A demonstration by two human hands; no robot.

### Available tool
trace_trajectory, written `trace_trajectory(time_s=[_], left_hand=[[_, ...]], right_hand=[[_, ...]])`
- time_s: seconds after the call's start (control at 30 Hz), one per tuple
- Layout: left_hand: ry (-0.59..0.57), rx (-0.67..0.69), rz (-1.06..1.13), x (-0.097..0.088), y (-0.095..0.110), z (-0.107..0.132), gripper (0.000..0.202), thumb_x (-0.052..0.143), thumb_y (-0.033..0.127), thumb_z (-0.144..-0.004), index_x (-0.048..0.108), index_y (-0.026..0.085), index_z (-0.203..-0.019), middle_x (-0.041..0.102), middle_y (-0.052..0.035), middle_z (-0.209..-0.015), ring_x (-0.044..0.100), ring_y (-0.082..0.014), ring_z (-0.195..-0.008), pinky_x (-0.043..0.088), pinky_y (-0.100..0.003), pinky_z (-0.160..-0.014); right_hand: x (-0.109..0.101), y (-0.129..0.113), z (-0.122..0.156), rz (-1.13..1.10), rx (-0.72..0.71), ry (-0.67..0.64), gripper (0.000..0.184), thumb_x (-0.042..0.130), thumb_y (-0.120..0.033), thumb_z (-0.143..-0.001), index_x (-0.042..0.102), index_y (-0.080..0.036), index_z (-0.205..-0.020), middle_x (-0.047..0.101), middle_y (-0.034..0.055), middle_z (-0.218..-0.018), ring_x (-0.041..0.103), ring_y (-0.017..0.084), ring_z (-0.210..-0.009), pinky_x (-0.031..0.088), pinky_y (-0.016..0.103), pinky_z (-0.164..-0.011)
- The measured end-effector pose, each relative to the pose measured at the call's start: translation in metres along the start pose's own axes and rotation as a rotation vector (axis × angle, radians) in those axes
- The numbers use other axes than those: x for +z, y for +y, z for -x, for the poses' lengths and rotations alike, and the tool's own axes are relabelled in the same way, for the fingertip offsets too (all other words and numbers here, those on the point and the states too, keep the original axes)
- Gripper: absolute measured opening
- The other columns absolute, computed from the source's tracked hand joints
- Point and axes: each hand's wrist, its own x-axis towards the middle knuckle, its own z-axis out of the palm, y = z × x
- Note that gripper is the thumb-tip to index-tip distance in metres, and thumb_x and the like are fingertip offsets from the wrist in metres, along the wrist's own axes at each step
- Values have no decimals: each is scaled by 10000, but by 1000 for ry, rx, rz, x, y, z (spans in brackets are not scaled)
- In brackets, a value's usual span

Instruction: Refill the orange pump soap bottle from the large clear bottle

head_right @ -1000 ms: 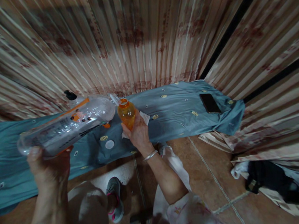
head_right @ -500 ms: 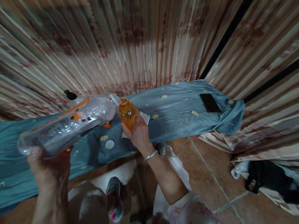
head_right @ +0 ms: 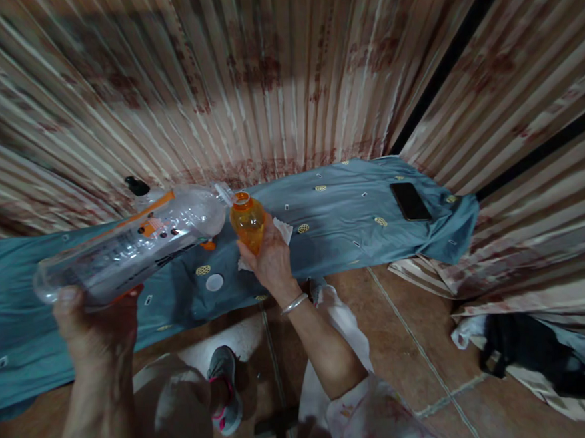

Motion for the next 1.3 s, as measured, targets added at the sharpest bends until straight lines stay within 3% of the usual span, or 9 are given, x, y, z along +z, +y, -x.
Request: trace_trajectory(time_s=[0.63, 1.3], left_hand=[[1, 11, -11, 2, 2, 1, 434, 775, 414, -536, 693, 205, -907, 708, -90, -1058, 609, -201, -855, 428, -188, -470], [4, 3, 7, -1, 0, 0, 504, 791, 408, -534, 691, 238, -997, 713, -60, -1023, 620, -203, -853, 435, -188, -477]], right_hand=[[0, 2, 0, -23, -11, -9, 749, 607, -494, -897, 327, -76, -1451, 662, 223, -1236, 675, 320, -1102, 588, 454, -895], [-2, -1, 0, -18, 4, -10, 745, 600, -488, -904, 313, -97, -1470, 651, 216, -1270, 656, 311, -1153, 578, 461, -931]])
